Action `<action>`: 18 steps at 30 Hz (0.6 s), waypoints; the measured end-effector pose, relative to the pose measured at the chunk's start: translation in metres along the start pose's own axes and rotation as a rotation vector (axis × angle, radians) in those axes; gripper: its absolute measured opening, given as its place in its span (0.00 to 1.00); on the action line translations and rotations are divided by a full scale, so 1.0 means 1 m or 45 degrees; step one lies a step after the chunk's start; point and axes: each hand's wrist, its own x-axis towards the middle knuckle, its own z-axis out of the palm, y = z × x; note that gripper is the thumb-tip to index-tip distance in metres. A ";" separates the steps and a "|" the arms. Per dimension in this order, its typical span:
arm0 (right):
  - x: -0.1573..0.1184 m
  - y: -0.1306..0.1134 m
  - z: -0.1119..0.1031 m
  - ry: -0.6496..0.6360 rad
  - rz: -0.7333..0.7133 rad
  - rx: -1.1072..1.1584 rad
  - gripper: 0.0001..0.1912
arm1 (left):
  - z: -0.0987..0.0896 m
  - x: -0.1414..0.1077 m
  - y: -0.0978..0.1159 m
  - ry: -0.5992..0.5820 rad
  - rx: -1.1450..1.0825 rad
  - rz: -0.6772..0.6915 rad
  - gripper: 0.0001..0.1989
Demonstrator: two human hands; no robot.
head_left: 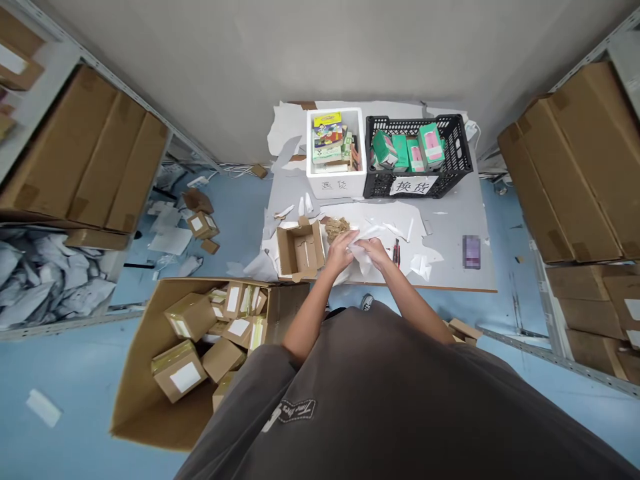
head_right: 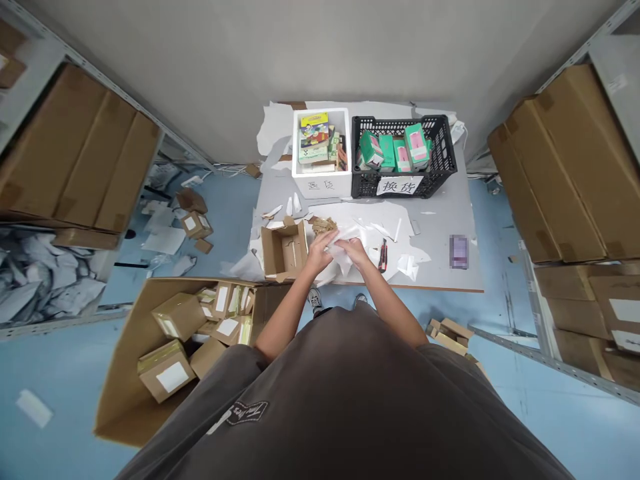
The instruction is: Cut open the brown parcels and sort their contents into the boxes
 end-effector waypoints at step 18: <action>-0.016 0.006 -0.012 -0.248 0.248 0.122 0.19 | -0.011 0.005 -0.028 0.039 -0.241 -0.259 0.11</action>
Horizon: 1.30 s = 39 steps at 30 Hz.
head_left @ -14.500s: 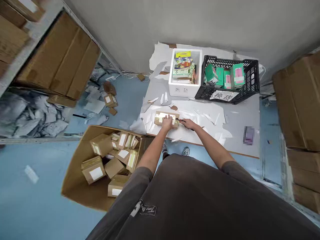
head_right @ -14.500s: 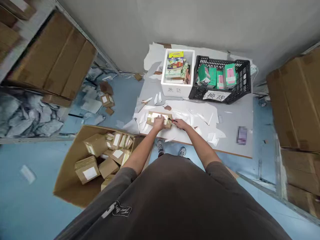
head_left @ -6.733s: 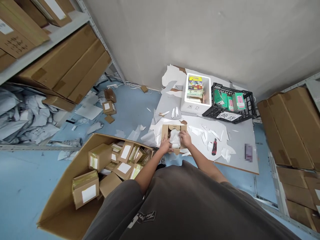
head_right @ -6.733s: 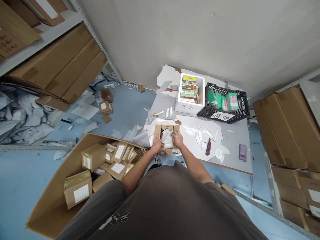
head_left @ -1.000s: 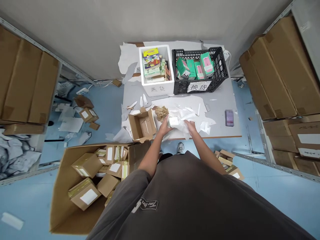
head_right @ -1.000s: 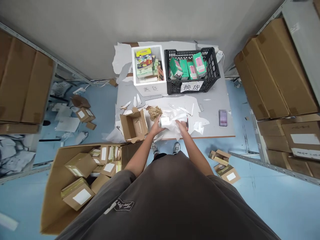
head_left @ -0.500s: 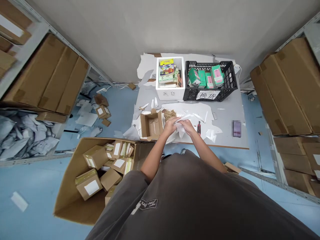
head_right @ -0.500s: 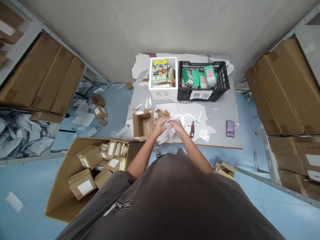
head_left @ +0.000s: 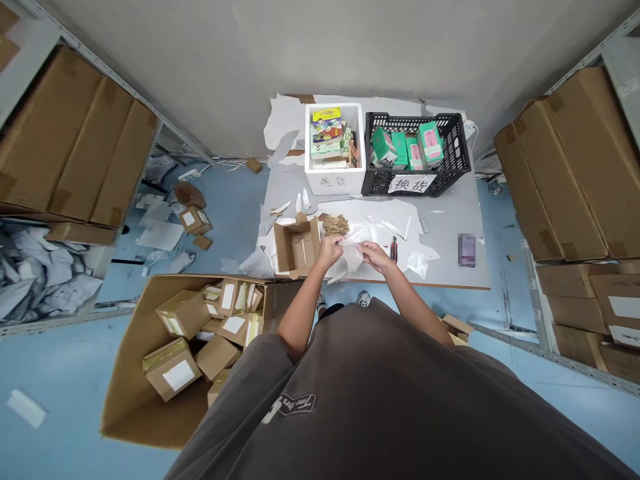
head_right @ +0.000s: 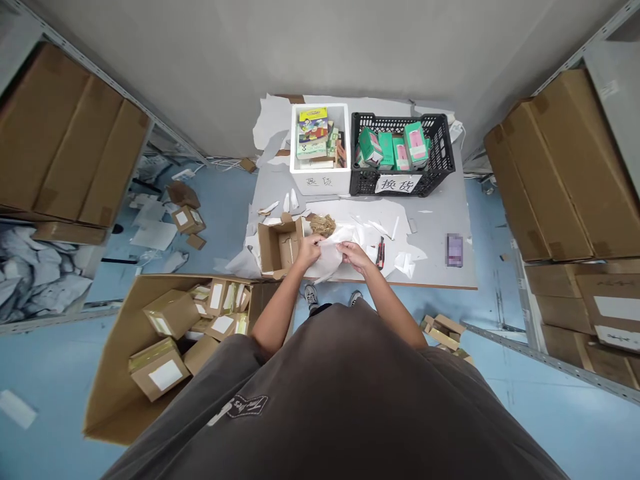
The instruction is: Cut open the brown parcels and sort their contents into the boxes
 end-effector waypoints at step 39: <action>0.060 0.048 -0.078 0.146 -0.268 -0.644 0.59 | 0.020 0.001 -0.056 -0.783 0.769 -0.140 0.46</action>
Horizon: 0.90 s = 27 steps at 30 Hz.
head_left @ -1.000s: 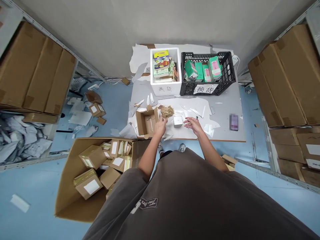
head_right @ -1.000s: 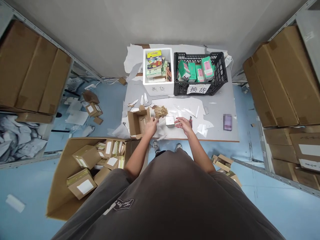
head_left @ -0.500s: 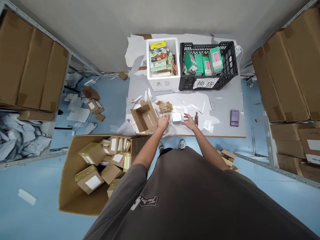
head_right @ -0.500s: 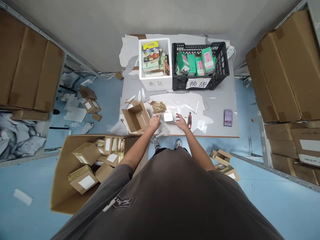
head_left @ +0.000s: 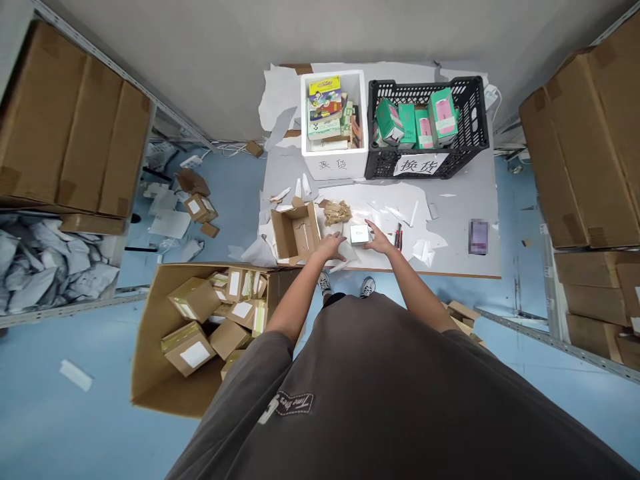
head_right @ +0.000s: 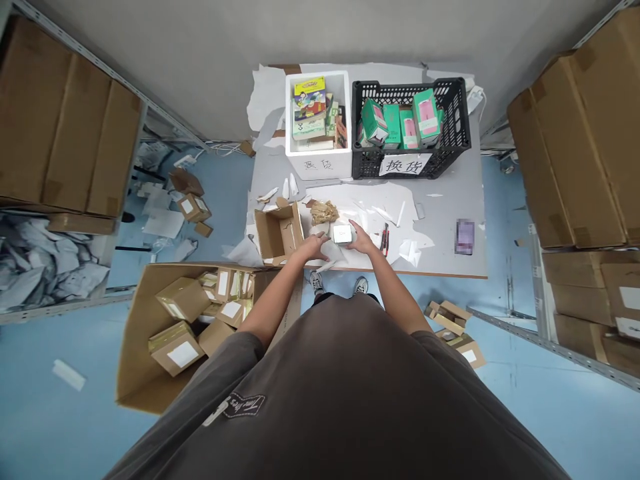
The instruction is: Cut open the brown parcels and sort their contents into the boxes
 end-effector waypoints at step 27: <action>0.017 0.031 0.012 0.053 -0.138 -0.454 0.49 | -0.029 0.051 0.049 0.698 -0.185 0.071 0.22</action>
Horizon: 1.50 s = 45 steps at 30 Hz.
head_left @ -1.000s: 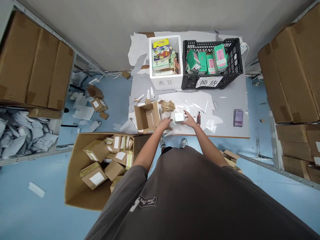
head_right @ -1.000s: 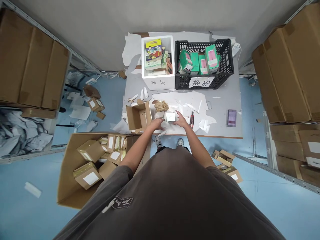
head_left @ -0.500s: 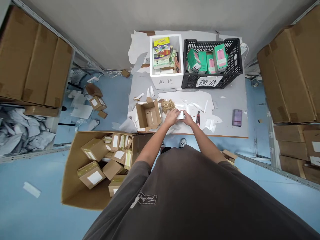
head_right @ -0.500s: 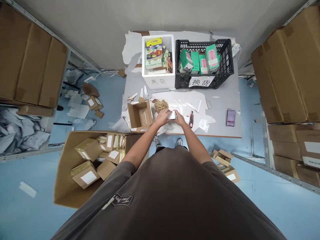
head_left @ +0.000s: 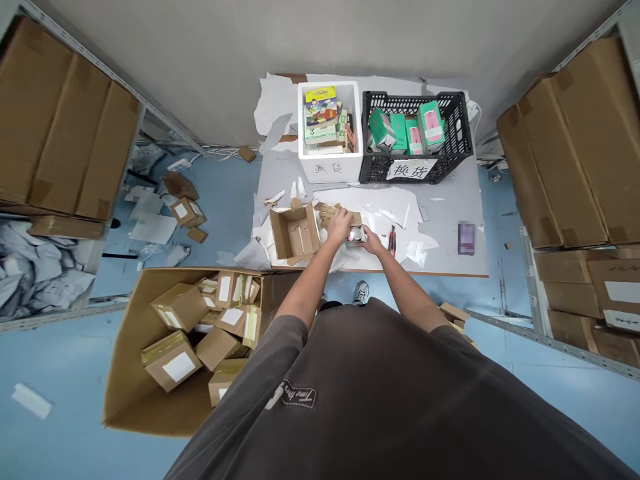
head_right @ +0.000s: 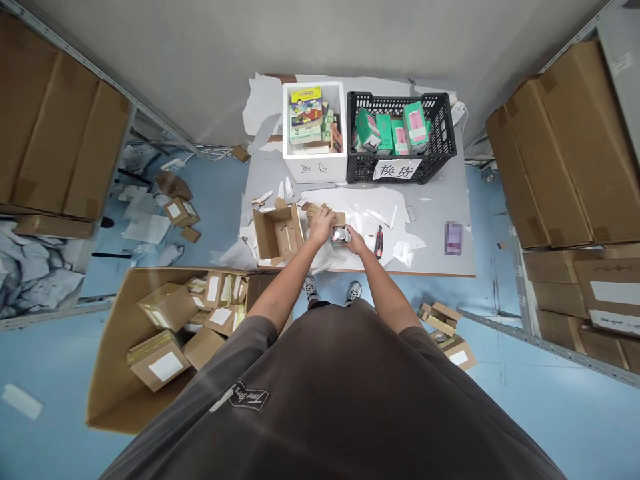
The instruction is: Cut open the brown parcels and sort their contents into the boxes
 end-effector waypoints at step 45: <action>-0.001 -0.054 -0.018 0.076 0.069 -0.391 0.20 | 0.037 -0.040 -0.049 -0.383 -0.585 0.130 0.55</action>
